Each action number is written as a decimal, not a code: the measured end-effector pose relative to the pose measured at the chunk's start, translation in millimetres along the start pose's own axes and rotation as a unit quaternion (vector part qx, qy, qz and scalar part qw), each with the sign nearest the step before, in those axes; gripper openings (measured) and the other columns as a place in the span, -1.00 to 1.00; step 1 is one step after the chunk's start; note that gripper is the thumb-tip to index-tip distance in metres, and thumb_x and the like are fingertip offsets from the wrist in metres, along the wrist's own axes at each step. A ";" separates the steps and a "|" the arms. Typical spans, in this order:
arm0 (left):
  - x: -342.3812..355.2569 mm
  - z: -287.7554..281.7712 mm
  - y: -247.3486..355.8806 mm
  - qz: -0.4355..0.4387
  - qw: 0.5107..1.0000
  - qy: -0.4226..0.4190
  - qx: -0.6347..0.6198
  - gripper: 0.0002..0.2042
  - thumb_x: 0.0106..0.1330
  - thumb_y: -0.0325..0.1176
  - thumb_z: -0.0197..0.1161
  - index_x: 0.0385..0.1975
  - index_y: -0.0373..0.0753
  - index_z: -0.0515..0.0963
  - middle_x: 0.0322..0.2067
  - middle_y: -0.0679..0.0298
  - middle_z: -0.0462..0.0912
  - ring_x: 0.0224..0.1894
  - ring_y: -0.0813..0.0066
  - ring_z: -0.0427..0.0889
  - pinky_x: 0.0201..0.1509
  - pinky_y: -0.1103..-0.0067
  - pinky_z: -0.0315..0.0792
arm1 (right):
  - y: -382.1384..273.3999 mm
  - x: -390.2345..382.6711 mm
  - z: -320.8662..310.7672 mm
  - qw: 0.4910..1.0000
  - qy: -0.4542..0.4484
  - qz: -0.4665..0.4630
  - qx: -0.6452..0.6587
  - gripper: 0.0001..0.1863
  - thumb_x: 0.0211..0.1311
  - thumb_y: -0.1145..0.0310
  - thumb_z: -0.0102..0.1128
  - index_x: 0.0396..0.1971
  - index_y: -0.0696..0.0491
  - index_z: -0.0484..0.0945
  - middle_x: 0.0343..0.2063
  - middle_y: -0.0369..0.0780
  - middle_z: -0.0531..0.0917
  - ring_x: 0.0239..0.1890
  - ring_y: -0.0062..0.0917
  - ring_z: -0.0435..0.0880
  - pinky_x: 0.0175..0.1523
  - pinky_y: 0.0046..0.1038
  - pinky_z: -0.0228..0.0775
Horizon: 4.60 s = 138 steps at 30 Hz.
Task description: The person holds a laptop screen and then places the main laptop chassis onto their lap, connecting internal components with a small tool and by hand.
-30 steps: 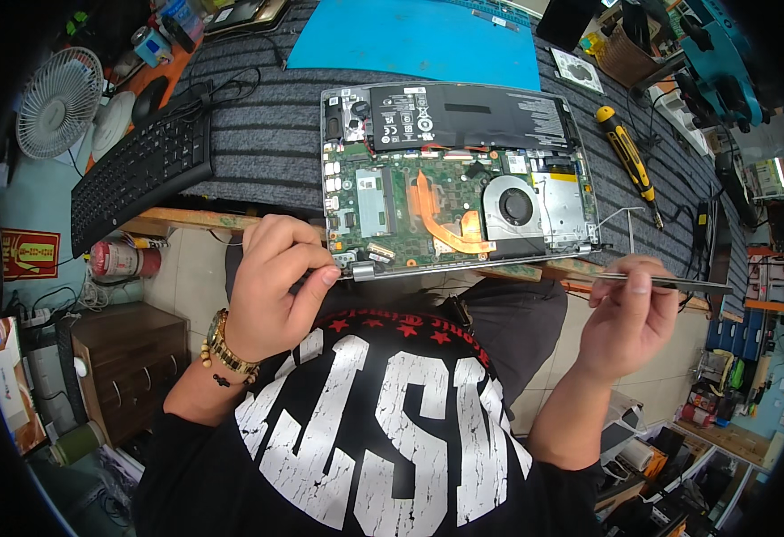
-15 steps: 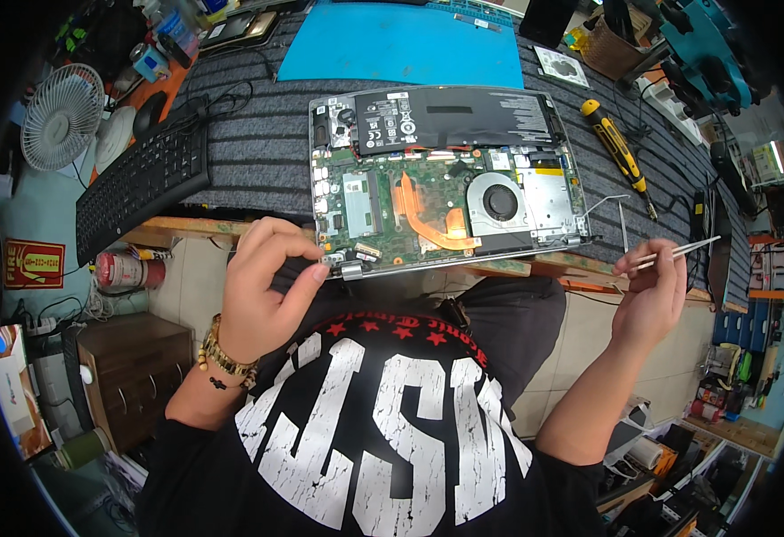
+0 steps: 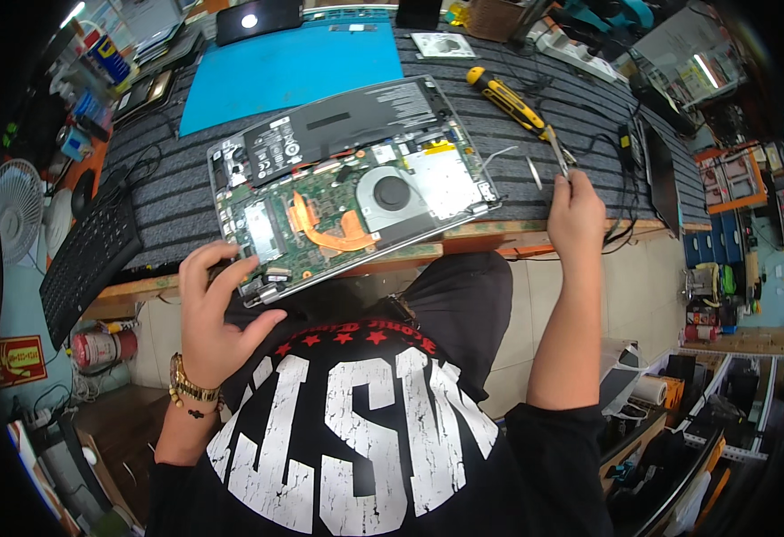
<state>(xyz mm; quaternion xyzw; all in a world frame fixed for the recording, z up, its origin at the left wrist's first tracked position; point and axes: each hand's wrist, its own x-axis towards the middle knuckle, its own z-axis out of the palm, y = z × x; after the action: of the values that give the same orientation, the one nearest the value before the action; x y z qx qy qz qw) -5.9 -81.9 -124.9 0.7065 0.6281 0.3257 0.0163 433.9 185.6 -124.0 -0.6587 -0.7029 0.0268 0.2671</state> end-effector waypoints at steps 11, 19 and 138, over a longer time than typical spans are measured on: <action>-4.9 -2.9 1.3 -0.029 0.999 0.022 -0.023 -0.39 0.02 -0.23 0.80 0.10 -0.26 0.74 0.17 0.07 0.64 0.27 0.01 0.60 0.38 0.20 0.48 | -75.3 -70.4 -8.1 0.913 0.084 -0.224 0.331 -0.84 0.37 0.58 0.32 -0.11 0.24 0.75 -0.24 -0.16 0.74 -0.21 -0.42 0.67 -0.12 -0.45 0.45; 6.8 -10.5 2.8 0.020 1.000 -0.004 -0.024 -0.50 0.07 -0.16 0.73 0.03 -0.12 0.79 0.05 0.24 0.70 0.21 0.08 0.64 0.32 0.15 0.34 | -186.6 -138.9 2.9 0.861 -0.151 -0.406 0.268 -0.60 0.09 0.52 0.55 -0.01 0.06 0.79 -0.13 -0.23 0.72 -0.10 -0.26 0.64 0.03 -0.17 0.39; 57.8 -25.6 -25.1 -0.043 0.982 -0.155 -0.098 -0.77 0.14 -0.32 0.69 -0.28 -0.07 0.75 -0.15 0.36 0.57 0.05 0.26 0.52 0.23 0.33 0.20 | -233.2 -146.7 5.1 0.861 -0.219 -0.436 0.142 -0.60 0.07 0.47 0.62 -0.02 0.03 0.80 -0.19 -0.29 0.64 -0.16 -0.38 0.66 0.05 -0.22 0.37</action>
<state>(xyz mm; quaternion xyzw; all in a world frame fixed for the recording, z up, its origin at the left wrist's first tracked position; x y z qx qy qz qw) -40.3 -34.5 -90.3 0.7158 0.6126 0.2712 0.1969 217.7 18.7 -87.4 -0.2172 -0.9473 0.1503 0.1812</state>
